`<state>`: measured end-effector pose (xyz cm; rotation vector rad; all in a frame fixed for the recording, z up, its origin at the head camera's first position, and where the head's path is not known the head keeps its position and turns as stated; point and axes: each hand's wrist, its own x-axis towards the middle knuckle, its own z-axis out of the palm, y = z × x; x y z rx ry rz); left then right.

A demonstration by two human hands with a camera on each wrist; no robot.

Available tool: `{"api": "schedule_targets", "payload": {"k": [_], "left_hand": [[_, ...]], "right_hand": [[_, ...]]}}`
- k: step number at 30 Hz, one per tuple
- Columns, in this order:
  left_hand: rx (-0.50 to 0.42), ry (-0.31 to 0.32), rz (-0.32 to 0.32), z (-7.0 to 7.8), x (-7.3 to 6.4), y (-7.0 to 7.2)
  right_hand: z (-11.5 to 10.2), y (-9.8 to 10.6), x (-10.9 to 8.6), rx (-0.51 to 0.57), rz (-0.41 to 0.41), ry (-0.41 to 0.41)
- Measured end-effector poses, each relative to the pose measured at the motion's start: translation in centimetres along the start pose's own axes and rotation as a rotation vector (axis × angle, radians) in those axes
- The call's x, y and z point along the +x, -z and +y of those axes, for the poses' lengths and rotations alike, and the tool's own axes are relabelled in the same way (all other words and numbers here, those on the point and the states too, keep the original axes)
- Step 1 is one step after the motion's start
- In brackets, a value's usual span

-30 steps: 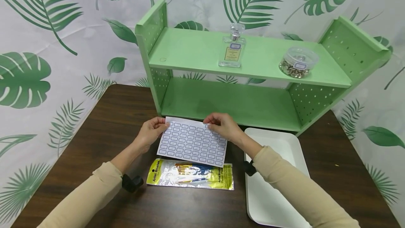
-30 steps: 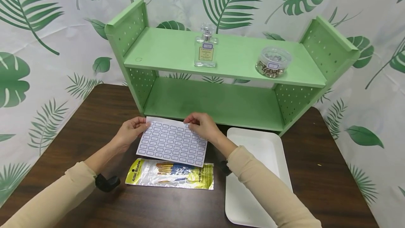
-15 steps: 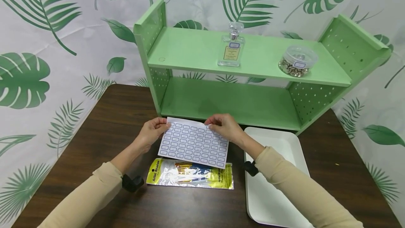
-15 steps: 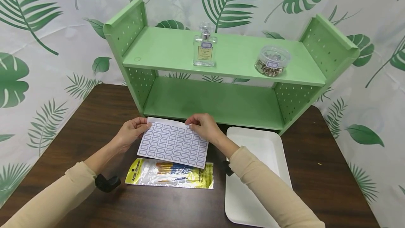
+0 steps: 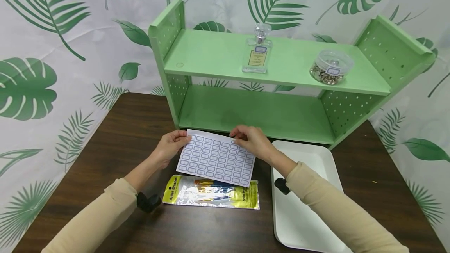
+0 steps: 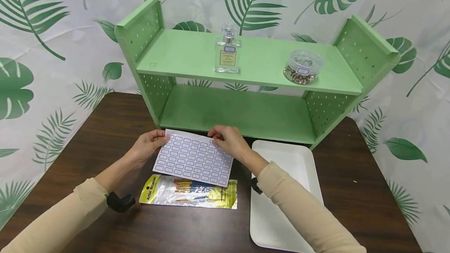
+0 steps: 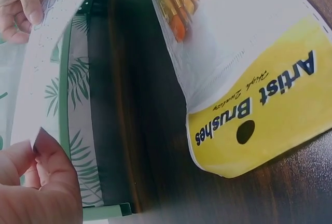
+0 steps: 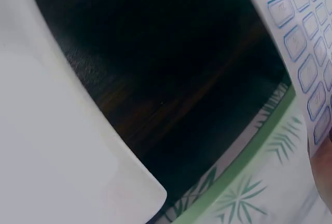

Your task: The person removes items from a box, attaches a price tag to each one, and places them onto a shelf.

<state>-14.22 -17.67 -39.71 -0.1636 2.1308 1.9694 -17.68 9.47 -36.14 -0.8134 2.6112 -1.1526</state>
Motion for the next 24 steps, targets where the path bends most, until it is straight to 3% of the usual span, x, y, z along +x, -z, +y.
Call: {"api": "schedule_targets", "payload": {"k": [6, 15, 24], "left_hand": [[-0.003, 0.023, 0.010, 0.09, -0.02, -0.03], [-0.008, 0.039, 0.016, 0.27, -0.09, -0.28], [-0.102, 0.134, -0.057, -0.21, -0.04, 0.34]], "right_hand": [[0.00, -0.05, -0.08, 0.007, -0.001, 0.028], [-0.09, -0.16, -0.14, 0.033, -0.042, -0.034], [-0.39, 0.58, -0.32, 0.256, -0.132, -0.080]]}}
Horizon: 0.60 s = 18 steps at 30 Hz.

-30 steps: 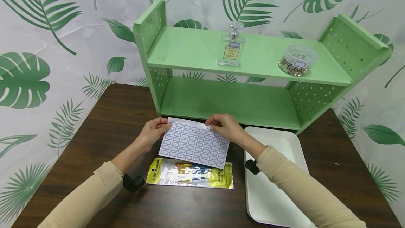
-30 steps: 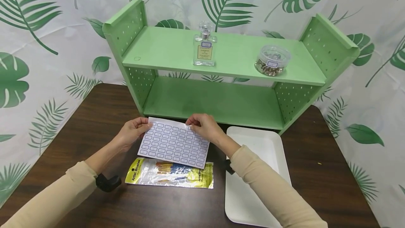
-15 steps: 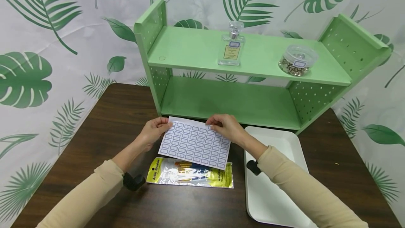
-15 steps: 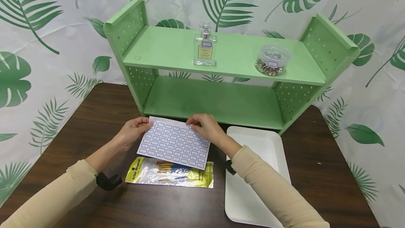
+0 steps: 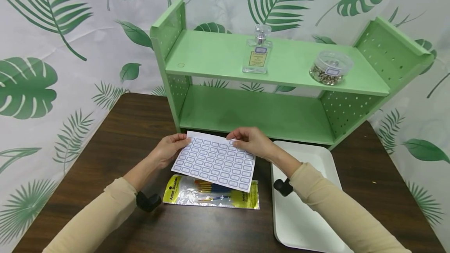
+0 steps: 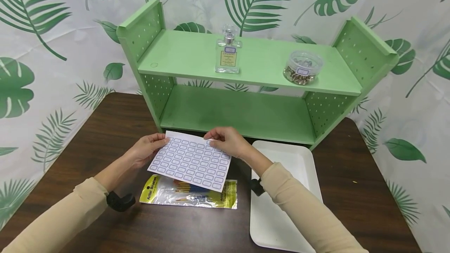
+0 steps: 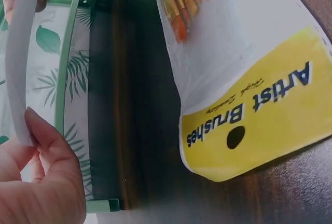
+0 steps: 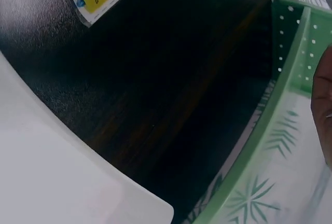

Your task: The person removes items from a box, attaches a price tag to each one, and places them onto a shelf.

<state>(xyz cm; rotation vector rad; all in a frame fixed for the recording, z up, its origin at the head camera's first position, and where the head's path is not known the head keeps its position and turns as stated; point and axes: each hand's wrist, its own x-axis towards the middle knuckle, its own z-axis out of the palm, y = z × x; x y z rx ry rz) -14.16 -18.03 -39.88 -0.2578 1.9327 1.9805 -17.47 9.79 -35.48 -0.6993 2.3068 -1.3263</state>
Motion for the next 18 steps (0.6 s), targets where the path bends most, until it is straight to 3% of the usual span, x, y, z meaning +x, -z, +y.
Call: {"api": "schedule_targets", "payload": {"k": [4, 11, 18], "left_hand": [[-0.017, 0.005, -0.027, -0.15, 0.00, 0.05], [-0.014, -0.025, -0.032, -0.06, -0.10, -0.26], [-0.015, -0.035, -0.052, 0.03, -0.22, -0.51]], "right_hand": [[0.18, 0.03, -0.12, 0.015, 0.010, 0.003], [-0.08, -0.56, -0.40, -0.209, 0.076, 0.034], [-0.24, -0.59, -0.22, -0.301, 0.050, 0.002]]}}
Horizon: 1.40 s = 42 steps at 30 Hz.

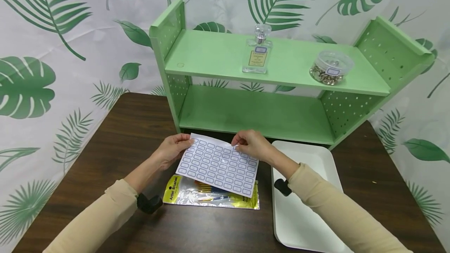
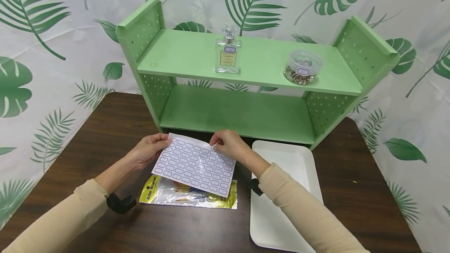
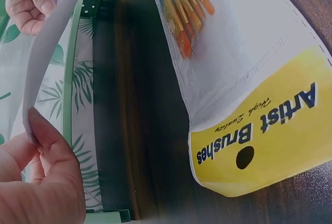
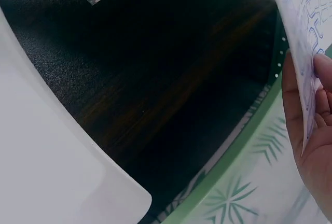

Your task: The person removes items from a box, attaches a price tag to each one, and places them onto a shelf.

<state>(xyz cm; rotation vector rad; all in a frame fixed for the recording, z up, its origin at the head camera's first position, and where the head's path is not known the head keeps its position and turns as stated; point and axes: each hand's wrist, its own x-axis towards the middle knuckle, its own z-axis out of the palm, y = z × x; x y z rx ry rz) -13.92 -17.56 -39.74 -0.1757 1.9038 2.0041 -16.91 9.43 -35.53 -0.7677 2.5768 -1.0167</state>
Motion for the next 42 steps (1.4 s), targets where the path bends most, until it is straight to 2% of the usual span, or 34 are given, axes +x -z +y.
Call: {"api": "schedule_targets", "payload": {"k": [10, 20, 25, 28, 33, 42], "left_hand": [[-0.007, 0.004, -0.001, -0.06, -0.16, -0.15], [-0.017, 0.021, -0.001, -0.13, -0.37, -0.05], [-0.020, 0.018, -0.003, -0.17, -0.45, -0.12], [-0.023, 0.008, -0.010, -0.15, -0.49, -0.22], [-0.014, -0.008, -0.034, -0.11, -0.51, -0.40], [0.008, -0.006, -0.056, -0.12, -0.58, -0.65]], "right_hand": [[0.25, 0.09, -0.13, 0.003, -0.022, 0.011], [0.52, 0.09, -0.48, 0.137, -0.029, 0.006], [0.37, -0.20, -0.56, 0.153, -0.026, -0.010], [0.29, -0.40, -0.60, 0.129, -0.020, -0.035], [0.15, -0.47, -0.76, 0.033, -0.003, -0.011], [-0.01, -0.24, -0.81, -0.057, -0.031, -0.003]]}}
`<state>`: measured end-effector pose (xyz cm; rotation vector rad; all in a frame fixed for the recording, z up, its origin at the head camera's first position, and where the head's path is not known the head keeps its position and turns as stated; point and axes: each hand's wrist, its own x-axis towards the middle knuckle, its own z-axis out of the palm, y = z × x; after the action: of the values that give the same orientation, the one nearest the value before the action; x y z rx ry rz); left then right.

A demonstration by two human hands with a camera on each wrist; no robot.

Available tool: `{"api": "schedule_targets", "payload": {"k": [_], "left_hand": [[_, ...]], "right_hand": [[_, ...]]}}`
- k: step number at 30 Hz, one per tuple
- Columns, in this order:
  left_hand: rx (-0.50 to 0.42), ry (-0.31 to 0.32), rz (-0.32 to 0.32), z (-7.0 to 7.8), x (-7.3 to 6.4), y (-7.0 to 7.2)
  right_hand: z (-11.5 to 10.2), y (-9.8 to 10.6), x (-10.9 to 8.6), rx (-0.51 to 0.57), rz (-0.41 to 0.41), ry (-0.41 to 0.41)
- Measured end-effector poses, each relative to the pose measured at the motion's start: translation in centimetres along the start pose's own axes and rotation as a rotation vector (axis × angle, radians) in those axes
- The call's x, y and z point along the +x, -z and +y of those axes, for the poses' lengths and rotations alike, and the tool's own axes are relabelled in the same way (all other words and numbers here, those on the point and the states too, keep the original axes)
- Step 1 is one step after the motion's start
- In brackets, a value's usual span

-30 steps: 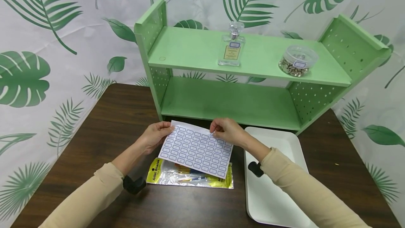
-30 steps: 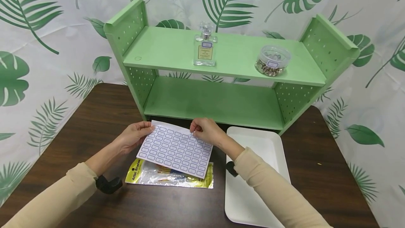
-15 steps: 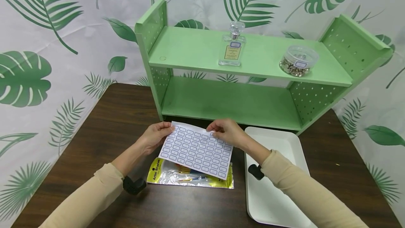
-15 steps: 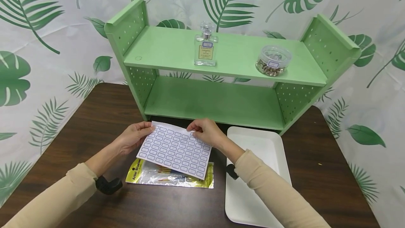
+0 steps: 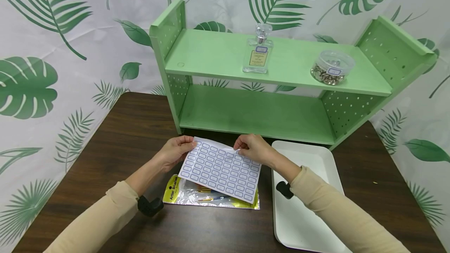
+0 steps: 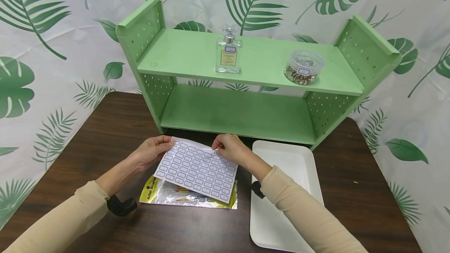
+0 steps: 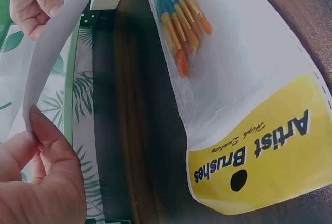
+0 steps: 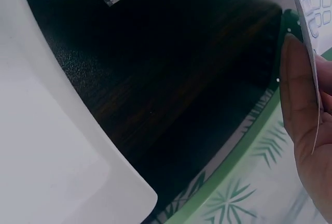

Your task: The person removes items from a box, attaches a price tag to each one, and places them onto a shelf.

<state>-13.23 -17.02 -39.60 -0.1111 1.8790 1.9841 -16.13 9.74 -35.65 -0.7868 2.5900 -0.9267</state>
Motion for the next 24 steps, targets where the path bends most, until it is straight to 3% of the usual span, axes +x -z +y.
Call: {"api": "schedule_targets", "payload": {"k": [10, 19, 24], "left_hand": [[-0.013, 0.013, 0.002, -0.12, -0.04, 0.01], [-0.025, 0.067, 0.017, -0.36, 0.13, 0.33], [-0.024, 0.067, 0.013, -0.32, 0.14, 0.20]], "right_hand": [[0.31, -0.16, -0.08, -0.009, 0.032, 0.027], [0.72, 0.13, -0.20, 0.199, -0.014, -0.052], [0.71, 0.00, -0.22, 0.114, 0.028, -0.010]]}}
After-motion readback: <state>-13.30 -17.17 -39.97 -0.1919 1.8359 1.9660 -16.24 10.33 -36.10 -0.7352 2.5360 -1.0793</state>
